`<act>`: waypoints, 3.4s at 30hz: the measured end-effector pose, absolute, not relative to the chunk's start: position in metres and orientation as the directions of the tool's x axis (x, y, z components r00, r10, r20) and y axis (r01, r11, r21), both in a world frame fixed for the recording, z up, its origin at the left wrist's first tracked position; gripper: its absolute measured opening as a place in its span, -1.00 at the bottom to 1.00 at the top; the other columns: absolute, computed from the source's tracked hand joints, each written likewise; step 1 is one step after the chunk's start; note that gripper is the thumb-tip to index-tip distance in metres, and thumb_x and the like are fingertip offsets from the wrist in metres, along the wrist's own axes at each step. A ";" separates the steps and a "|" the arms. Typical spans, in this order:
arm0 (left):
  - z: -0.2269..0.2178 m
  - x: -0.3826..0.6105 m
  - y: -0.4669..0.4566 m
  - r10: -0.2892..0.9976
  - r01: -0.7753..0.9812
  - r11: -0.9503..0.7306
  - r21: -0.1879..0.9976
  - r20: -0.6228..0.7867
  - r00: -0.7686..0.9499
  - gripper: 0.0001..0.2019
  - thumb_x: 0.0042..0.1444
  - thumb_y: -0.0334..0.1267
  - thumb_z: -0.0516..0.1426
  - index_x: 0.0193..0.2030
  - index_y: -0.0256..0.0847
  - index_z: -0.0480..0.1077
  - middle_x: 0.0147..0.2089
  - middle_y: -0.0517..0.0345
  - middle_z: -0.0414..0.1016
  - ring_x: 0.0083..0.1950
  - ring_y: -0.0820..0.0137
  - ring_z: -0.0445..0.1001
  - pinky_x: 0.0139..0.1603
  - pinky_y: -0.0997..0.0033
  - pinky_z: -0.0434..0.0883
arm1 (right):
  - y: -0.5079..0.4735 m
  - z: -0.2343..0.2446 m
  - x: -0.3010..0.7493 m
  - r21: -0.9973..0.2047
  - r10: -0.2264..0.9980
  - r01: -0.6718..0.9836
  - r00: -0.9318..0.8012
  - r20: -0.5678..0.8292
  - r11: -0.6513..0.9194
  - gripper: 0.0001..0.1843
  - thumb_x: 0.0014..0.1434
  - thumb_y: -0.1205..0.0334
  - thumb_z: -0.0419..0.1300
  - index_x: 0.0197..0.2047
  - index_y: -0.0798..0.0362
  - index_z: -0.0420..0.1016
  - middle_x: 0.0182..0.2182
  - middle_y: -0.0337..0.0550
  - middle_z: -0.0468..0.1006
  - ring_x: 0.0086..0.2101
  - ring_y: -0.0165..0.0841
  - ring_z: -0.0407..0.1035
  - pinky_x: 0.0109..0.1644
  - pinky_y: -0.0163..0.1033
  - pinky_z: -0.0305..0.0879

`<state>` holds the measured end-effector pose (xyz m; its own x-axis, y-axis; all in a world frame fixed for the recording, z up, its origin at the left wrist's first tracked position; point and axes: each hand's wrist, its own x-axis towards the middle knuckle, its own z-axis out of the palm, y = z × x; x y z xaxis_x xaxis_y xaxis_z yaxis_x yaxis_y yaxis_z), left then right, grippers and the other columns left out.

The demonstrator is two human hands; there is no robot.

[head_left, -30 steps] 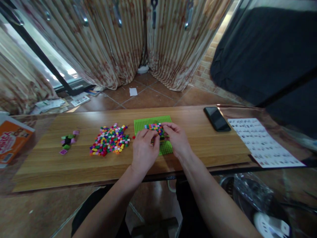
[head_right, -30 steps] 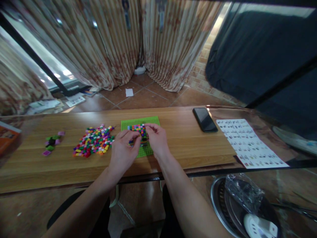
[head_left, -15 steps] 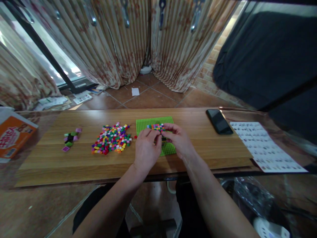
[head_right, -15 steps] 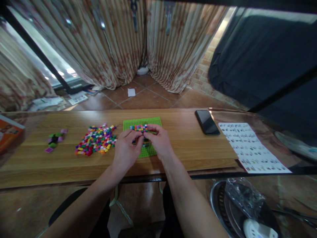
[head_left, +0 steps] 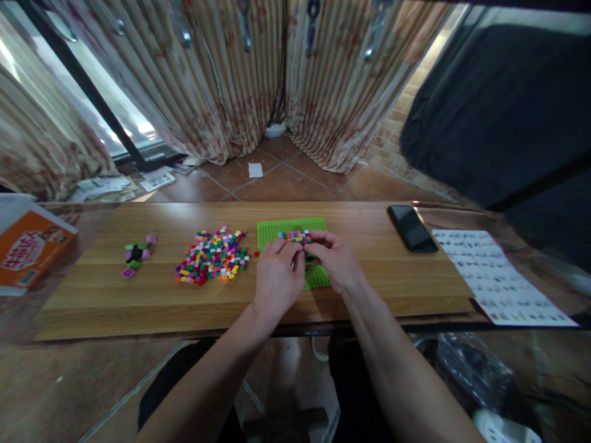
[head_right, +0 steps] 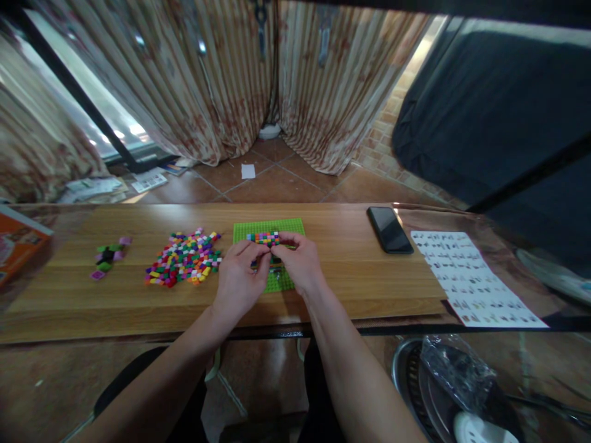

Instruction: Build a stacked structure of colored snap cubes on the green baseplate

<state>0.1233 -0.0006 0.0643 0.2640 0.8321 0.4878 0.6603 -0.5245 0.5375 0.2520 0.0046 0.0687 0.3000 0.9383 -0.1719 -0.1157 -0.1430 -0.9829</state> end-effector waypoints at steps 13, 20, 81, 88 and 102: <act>0.063 0.122 -0.001 0.827 0.639 -0.534 0.554 0.500 0.257 -0.89 0.20 -0.36 0.07 -0.29 -0.19 0.42 -0.27 0.10 0.44 -0.18 0.31 0.40 -0.08 0.27 0.37 | 0.003 0.066 0.256 -0.963 0.931 -0.178 0.267 -0.247 -0.204 -0.58 -0.20 0.05 0.38 -0.25 0.07 0.55 -0.36 -0.20 0.57 -0.46 -0.47 0.33 -0.48 -0.39 0.18; 0.064 0.116 0.001 0.820 0.593 -0.560 0.579 0.489 0.297 -0.89 0.18 -0.41 0.07 -0.29 -0.19 0.42 -0.27 0.10 0.45 -0.18 0.32 0.41 -0.10 0.27 0.39 | 0.020 0.058 0.253 -0.993 0.949 -0.112 0.305 -0.076 -0.043 -0.55 -0.02 -0.13 0.23 -0.19 0.03 0.58 -0.16 -0.14 0.59 -0.21 -0.35 0.42 -0.21 -0.29 0.29; 0.061 0.063 0.023 0.771 0.523 -0.627 0.578 0.559 0.306 -0.83 0.23 -0.34 0.06 -0.10 -0.19 0.45 -0.19 0.11 0.54 -0.16 0.38 0.48 -0.06 0.34 0.41 | 0.020 0.044 0.250 -0.997 0.932 -0.038 0.353 -0.079 -0.070 -0.57 -0.03 -0.15 0.22 -0.43 0.10 0.58 -0.52 -0.23 0.53 -0.49 -0.40 0.31 -0.40 -0.31 0.20; 0.062 0.079 0.015 0.777 0.429 -0.626 0.651 0.568 0.271 -0.85 0.24 -0.35 0.08 -0.14 -0.18 0.47 -0.21 0.11 0.55 -0.15 0.39 0.49 -0.10 0.37 0.43 | 0.021 0.043 0.251 -0.998 0.937 0.064 0.349 0.000 -0.024 -0.59 0.07 -0.11 0.15 -0.40 0.09 0.57 -0.51 -0.21 0.53 -0.47 -0.37 0.35 -0.38 -0.28 0.24; 0.059 0.083 0.015 0.771 0.488 -0.627 0.608 0.575 0.274 -0.87 0.22 -0.35 0.08 -0.16 -0.21 0.45 -0.24 0.10 0.54 -0.16 0.38 0.48 -0.09 0.37 0.42 | 0.004 0.062 0.243 -0.763 0.885 0.545 0.077 0.460 0.349 -0.92 0.11 0.25 0.26 -0.30 -0.05 0.59 -0.13 -0.10 0.51 -0.04 -0.24 0.37 0.13 -0.02 0.23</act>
<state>0.0833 0.0146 0.0587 0.2745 0.7710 0.5747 0.4879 -0.6266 0.6077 0.2431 0.0044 0.0615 0.0775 0.8846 0.4598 0.5446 0.3488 -0.7627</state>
